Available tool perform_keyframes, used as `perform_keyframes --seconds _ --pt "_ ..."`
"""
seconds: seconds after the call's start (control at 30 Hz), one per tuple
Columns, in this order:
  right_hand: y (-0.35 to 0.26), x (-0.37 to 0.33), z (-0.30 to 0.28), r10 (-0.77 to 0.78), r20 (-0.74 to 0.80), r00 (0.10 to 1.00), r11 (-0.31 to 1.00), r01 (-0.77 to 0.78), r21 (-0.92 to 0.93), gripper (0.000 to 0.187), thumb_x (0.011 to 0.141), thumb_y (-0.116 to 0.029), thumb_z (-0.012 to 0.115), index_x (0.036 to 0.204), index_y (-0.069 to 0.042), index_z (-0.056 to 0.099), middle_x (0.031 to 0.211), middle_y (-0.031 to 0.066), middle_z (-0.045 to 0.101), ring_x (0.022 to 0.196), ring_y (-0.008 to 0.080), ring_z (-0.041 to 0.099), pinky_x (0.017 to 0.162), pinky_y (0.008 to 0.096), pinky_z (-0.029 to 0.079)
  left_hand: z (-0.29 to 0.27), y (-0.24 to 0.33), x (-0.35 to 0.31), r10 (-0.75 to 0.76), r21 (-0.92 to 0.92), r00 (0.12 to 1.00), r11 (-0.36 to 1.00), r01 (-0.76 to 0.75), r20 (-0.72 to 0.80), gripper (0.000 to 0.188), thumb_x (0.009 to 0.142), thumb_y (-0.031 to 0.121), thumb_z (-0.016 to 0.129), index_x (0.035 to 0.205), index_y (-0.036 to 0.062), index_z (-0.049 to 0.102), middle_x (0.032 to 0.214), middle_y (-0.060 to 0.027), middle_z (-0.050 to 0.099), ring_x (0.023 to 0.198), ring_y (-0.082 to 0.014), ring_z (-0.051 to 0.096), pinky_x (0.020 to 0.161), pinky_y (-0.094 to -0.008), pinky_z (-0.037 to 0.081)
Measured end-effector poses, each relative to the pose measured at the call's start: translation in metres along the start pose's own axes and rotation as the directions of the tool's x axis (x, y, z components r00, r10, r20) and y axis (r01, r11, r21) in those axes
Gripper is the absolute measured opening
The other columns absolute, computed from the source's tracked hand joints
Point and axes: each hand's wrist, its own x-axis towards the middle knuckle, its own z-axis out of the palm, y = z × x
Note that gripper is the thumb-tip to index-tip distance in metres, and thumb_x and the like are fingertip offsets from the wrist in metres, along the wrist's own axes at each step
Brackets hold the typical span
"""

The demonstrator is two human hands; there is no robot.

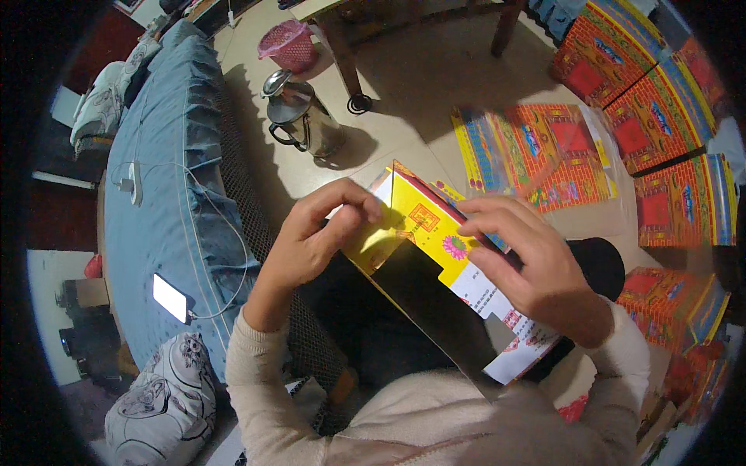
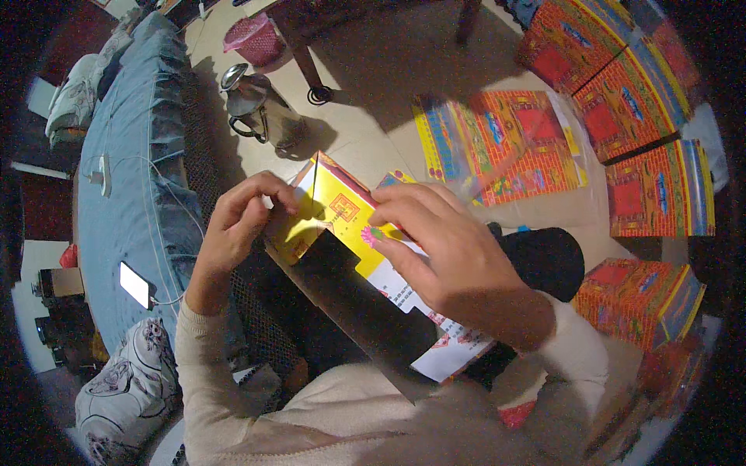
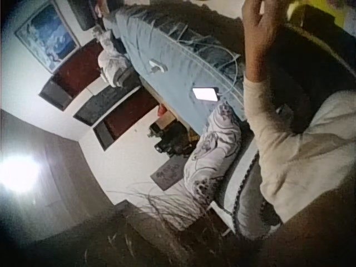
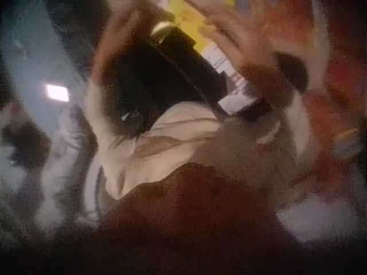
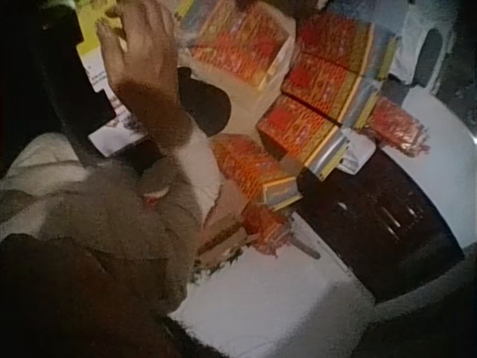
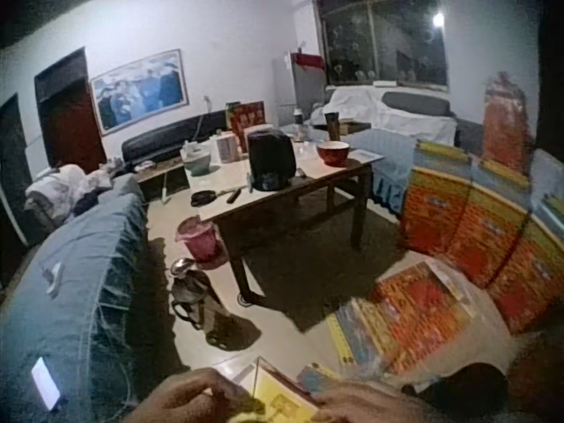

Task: The person sits on the floor and assembles a colorful printed cardboard box. They fold the flaps, align edges, and secure the structure by hand, handling multiple similar boxes nearby.

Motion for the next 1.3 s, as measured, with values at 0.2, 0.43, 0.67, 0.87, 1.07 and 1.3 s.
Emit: perform_keyframes --seconds 0.2,0.43,0.67,0.87,1.07,1.3 --pt "-0.013 -0.048 -0.025 -0.113 0.189 0.975 0.994 0.11 0.023 0.03 0.087 -0.02 0.08 0.113 -0.008 0.07 0.116 0.0117 0.068 0.109 0.0287 0.065 0.095 0.0407 0.049 0.01 -0.009 -0.015 0.228 0.012 0.974 0.974 -0.227 -0.015 0.038 0.091 0.044 0.076 0.094 0.0067 0.073 0.098 -0.0062 0.071 0.096 -0.022 0.064 0.089 -0.0351 0.047" --pt "-0.028 -0.085 -0.02 -0.079 0.325 0.942 0.997 0.07 0.04 0.035 0.086 -0.024 0.082 0.119 -0.014 0.076 0.102 0.0015 0.07 0.096 0.0224 0.064 0.088 0.0369 0.051 0.035 0.003 -0.02 0.043 0.162 0.984 0.987 -0.015 -0.174 0.02 0.089 0.021 0.081 0.097 0.0051 0.072 0.096 -0.0065 0.07 0.09 -0.0208 0.065 0.085 -0.0338 0.048" --pt "-0.01 -0.108 -0.011 -0.056 0.106 0.993 0.99 0.069 -0.123 0.026 0.083 -0.008 0.077 0.109 -0.008 0.078 0.101 0.0039 0.072 0.092 0.0232 0.066 0.084 0.0362 0.052 0.054 0.007 -0.021 0.045 0.285 0.951 0.958 0.046 -0.305 0.019 0.089 0.015 0.078 0.104 0.0047 0.072 0.093 -0.0063 0.065 0.089 -0.0188 0.061 0.079 -0.0309 0.047" --pt "-0.006 -0.117 -0.014 -0.099 0.187 0.977 0.968 0.138 -0.211 0.028 0.081 -0.012 0.075 0.108 -0.006 0.075 0.103 0.0047 0.07 0.095 0.0231 0.065 0.085 0.0375 0.052 0.057 0.01 -0.023 0.116 0.498 0.95 0.866 0.046 -0.289 0.018 0.087 0.011 0.077 0.104 0.0055 0.073 0.09 -0.0082 0.063 0.088 -0.023 0.058 0.081 -0.0346 0.044" --pt "-0.011 -0.119 -0.008 -0.058 0.131 0.99 0.992 0.073 -0.106 0.037 0.077 -0.02 0.085 0.11 -0.006 0.075 0.103 0.0056 0.07 0.096 0.0234 0.065 0.087 0.0386 0.052 0.058 0.014 -0.024 0.246 0.627 0.934 0.779 -0.03 -0.26 0.02 0.085 0.013 0.08 0.103 0.0077 0.072 0.096 -0.0076 0.067 0.094 -0.027 0.059 0.088 -0.0385 0.042" --pt "-0.01 -0.116 -0.01 -0.04 0.161 0.986 0.991 0.059 -0.118 0.036 0.082 -0.016 0.083 0.114 -0.006 0.07 0.109 0.0081 0.066 0.099 0.0271 0.063 0.09 0.0399 0.051 0.056 0.016 -0.03 0.216 0.675 0.949 0.737 -0.005 -0.229 0.017 0.084 0.013 0.079 0.1 0.0073 0.076 0.098 -0.0085 0.067 0.098 -0.027 0.06 0.09 -0.0394 0.043"
